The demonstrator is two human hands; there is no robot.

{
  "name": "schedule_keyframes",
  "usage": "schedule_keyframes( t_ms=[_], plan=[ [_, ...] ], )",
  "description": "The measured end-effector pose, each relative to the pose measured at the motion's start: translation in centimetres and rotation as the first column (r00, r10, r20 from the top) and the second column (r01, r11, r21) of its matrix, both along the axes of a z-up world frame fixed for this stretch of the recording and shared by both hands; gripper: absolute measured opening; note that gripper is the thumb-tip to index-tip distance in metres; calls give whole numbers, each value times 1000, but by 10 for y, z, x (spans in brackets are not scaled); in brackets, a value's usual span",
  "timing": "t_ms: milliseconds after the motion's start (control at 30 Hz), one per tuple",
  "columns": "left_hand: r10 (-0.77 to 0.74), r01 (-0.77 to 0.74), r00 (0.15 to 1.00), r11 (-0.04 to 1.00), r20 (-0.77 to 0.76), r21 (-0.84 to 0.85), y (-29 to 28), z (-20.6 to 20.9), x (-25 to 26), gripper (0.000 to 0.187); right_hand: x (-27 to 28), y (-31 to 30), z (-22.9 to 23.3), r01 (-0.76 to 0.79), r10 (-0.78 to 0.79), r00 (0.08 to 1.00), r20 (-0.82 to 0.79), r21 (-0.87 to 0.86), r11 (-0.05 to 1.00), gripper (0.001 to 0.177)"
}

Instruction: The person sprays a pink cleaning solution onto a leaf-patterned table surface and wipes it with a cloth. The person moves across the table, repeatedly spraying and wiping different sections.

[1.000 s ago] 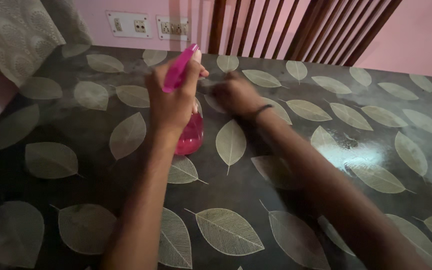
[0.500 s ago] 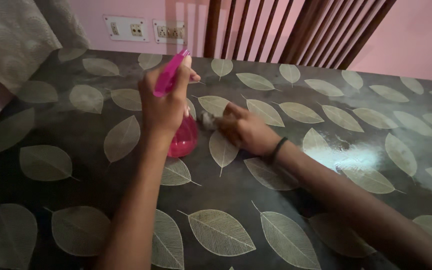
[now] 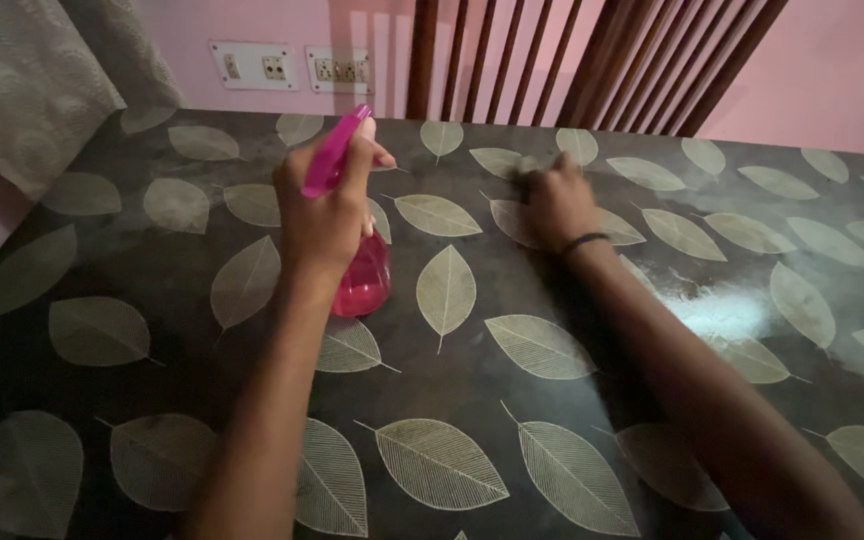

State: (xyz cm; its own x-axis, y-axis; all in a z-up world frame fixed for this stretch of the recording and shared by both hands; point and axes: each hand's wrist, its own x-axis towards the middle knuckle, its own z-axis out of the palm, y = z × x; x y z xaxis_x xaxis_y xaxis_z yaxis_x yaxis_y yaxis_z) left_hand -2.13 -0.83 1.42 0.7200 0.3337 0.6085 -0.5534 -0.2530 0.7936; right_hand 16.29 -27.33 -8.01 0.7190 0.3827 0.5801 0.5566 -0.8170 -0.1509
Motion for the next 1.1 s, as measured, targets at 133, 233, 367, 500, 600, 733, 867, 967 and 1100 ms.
schedule_keyframes(
  t_ms=[133, 233, 367, 500, 600, 733, 867, 967, 1100],
  plan=[
    [-17, 17, 1000, 998, 0, -54, -1, 0, 1, 34, -59, 44, 4, -428, 426, 903, -56, -27, 903, 33],
    [-18, 18, 1000, 998, 0, -56, -2, 0, 1, 34, -97, 57, 14, -625, 609, 767, -200, -20, 780, 39],
    [-22, 21, 1000, 998, -17, -54, -2, 1, 0, 34, -92, 55, 25, -636, 615, 763, -202, -60, 769, 29],
    [-15, 15, 1000, 1000, 3, -22, 0, 2, 0, 34, -58, 30, 21, -439, 434, 888, -152, 0, 899, 29],
    [7, -8, 1000, 1000, 14, 6, 0, 1, 2, 35, -14, 5, 5, -210, 213, 973, -91, 38, 977, 25],
    [7, -8, 1000, 1000, -18, -8, 0, -1, 1, 36, 29, 1, -26, -22, 18, 999, 32, 130, 991, 23],
    [-4, 3, 1000, 999, -13, -34, -2, 1, 1, 35, 14, 47, -27, -12, 10, 995, -95, -23, 1000, 19],
    [-6, 5, 1000, 999, -28, -41, -1, 1, 1, 34, -23, 73, -11, -362, 369, 923, -110, 75, 929, 31],
    [-21, 22, 999, 999, 27, -47, 0, -3, 3, 33, -40, 79, 8, -510, 506, 850, -144, 15, 860, 30]
  ],
)
